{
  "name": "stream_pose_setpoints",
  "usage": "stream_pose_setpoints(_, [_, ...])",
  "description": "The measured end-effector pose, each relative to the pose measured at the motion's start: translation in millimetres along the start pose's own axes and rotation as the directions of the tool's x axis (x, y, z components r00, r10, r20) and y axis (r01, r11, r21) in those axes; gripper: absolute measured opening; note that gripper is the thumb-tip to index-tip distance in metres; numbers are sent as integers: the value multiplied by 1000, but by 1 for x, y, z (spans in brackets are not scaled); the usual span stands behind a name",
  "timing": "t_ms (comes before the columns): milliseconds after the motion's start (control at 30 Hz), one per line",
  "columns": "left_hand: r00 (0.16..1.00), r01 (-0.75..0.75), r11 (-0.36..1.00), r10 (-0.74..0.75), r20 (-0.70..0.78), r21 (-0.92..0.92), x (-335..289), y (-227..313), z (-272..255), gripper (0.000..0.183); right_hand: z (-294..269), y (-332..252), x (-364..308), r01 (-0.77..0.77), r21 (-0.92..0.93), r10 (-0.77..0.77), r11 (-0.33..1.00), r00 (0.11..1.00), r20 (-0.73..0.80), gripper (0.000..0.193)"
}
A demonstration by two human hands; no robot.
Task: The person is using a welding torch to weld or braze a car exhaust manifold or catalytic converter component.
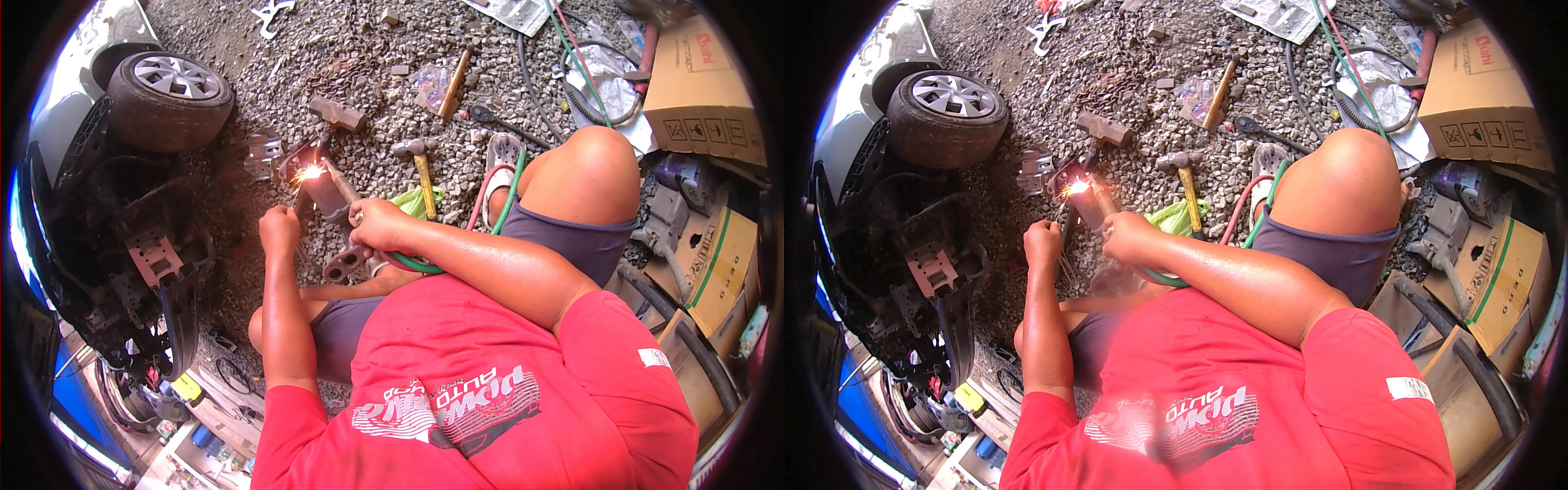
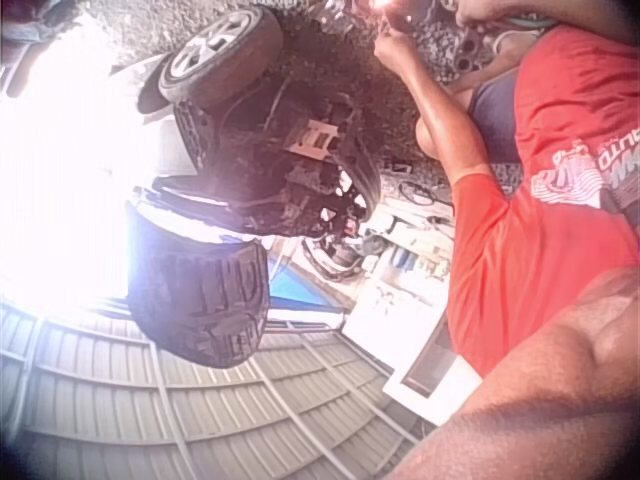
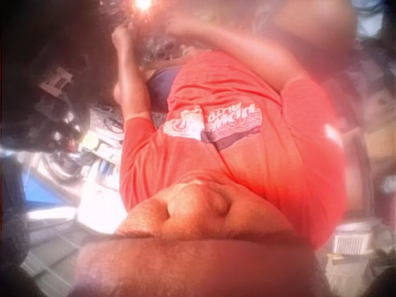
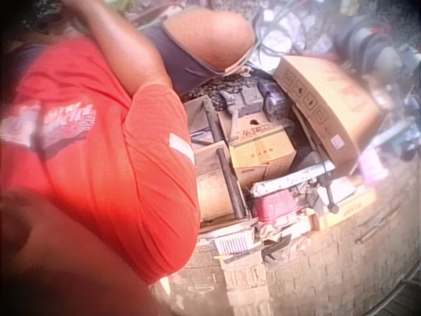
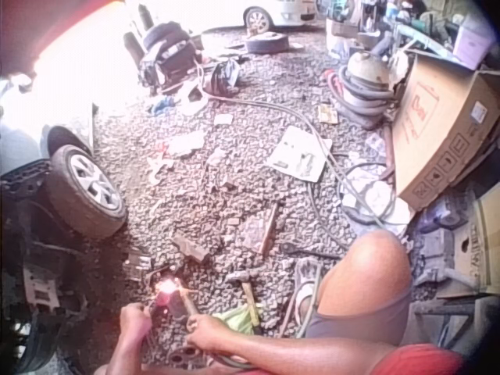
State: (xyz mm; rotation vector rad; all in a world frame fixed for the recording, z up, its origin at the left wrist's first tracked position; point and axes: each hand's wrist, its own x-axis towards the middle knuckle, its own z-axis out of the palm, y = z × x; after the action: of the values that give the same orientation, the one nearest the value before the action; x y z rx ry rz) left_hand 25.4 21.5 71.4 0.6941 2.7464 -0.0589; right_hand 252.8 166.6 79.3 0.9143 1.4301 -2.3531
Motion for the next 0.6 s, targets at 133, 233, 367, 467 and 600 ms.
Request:
stream_pose_setpoints(133, [1000,1,1000,-1,3,1,0,-1,1,30,0,0,1,14,0,-14,1000,1000,16,26])
stream_pose_setpoints(233, [1000,-24,1000,24,-17,-17,-1,1,1,27,-1,4,5,23,-9,-22,1000,1000,17,25])
stream_pose_setpoints(367, [999,-30,1000,30,-16,8,1,-2,2,29,-1,6,8,22,-10,-22,1000,1000,14,26])
stream_pose_setpoints(467, [1000,-22,1000,23,-4,15,1,-2,2,30,-1,4,7,10,-7,-10,1000,1000,21,26])
stream_pose_setpoints(600, [999,-35,999,35,-3,7,0,-4,1,30,-1,2,5,-4,2,4,1000,1000,30,25])
